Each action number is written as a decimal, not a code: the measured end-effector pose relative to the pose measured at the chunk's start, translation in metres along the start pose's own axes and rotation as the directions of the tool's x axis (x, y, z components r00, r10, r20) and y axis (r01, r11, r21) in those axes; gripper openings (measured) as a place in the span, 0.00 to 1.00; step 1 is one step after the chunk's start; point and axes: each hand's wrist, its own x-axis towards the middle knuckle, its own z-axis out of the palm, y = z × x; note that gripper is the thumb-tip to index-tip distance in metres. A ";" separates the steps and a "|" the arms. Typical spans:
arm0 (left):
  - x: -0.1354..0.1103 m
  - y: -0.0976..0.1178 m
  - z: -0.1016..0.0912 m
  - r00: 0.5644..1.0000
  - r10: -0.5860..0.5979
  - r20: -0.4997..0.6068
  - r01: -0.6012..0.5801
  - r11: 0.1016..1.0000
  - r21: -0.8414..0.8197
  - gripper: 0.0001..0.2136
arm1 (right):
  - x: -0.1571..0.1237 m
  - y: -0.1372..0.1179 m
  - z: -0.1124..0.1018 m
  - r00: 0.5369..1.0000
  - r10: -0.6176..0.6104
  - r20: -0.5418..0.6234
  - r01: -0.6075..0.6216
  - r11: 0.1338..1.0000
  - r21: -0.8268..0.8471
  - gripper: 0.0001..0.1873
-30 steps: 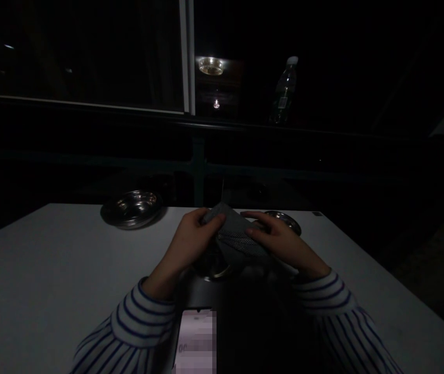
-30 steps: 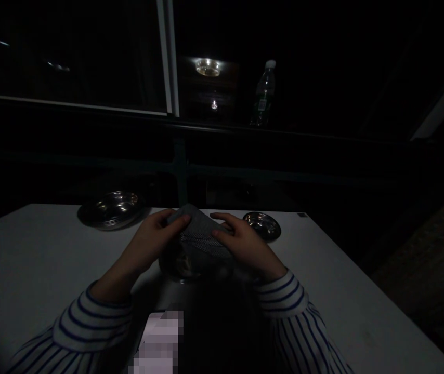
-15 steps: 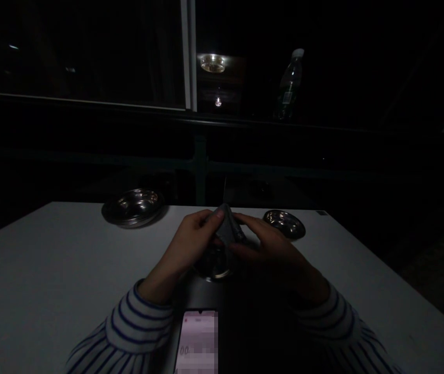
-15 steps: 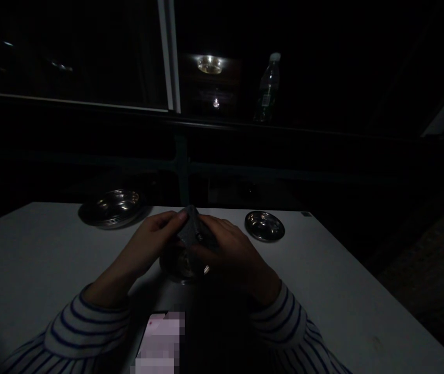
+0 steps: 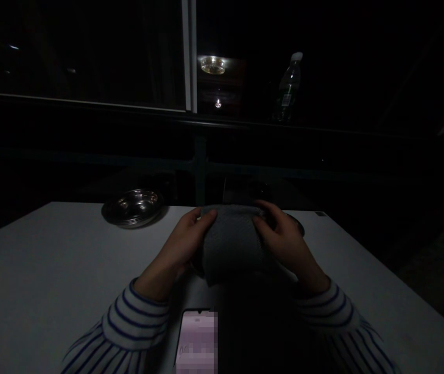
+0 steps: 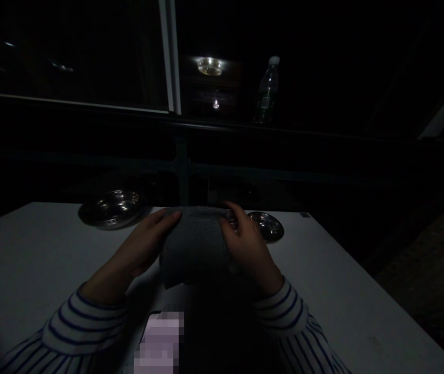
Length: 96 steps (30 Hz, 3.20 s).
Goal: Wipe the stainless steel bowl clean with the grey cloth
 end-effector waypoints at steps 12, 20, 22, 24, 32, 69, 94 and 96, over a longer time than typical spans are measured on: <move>0.005 -0.001 0.000 0.968 -0.245 -0.059 0.192 0.870 -0.454 0.07 | -0.022 -0.026 0.013 0.769 -0.482 0.420 0.591 0.787 -0.179 0.25; -0.011 0.000 0.008 0.997 -0.074 0.002 0.073 0.976 -0.204 0.17 | -0.018 -0.024 0.013 0.942 -0.134 0.307 0.092 0.985 0.148 0.17; -0.014 0.000 0.011 0.998 -0.057 0.012 0.058 0.994 -0.090 0.20 | -0.017 -0.024 0.014 0.916 -0.065 0.395 -0.029 0.973 0.227 0.17; -0.015 0.000 0.013 0.998 -0.054 0.026 0.054 0.998 -0.023 0.21 | -0.017 -0.024 0.015 0.882 -0.077 0.465 -0.074 0.952 0.298 0.17; -0.004 -0.003 -0.003 0.997 0.060 -0.053 -0.044 0.965 0.259 0.18 | -0.008 -0.015 0.007 0.974 0.065 0.216 -0.117 0.964 0.238 0.12; -0.019 -0.003 0.010 0.983 0.081 0.168 -0.114 0.974 0.196 0.09 | -0.005 -0.026 -0.034 0.942 0.303 0.148 -0.289 0.501 0.816 0.11; -0.017 -0.009 0.015 0.999 -0.051 -0.002 0.051 0.988 0.145 0.12 | -0.036 -0.034 0.010 0.960 -0.219 0.175 0.274 0.868 -0.414 0.07; -0.016 -0.007 0.011 1.000 -0.026 -0.010 0.028 0.988 0.153 0.12 | -0.031 -0.034 0.005 0.976 -0.140 0.170 0.195 0.907 -0.374 0.08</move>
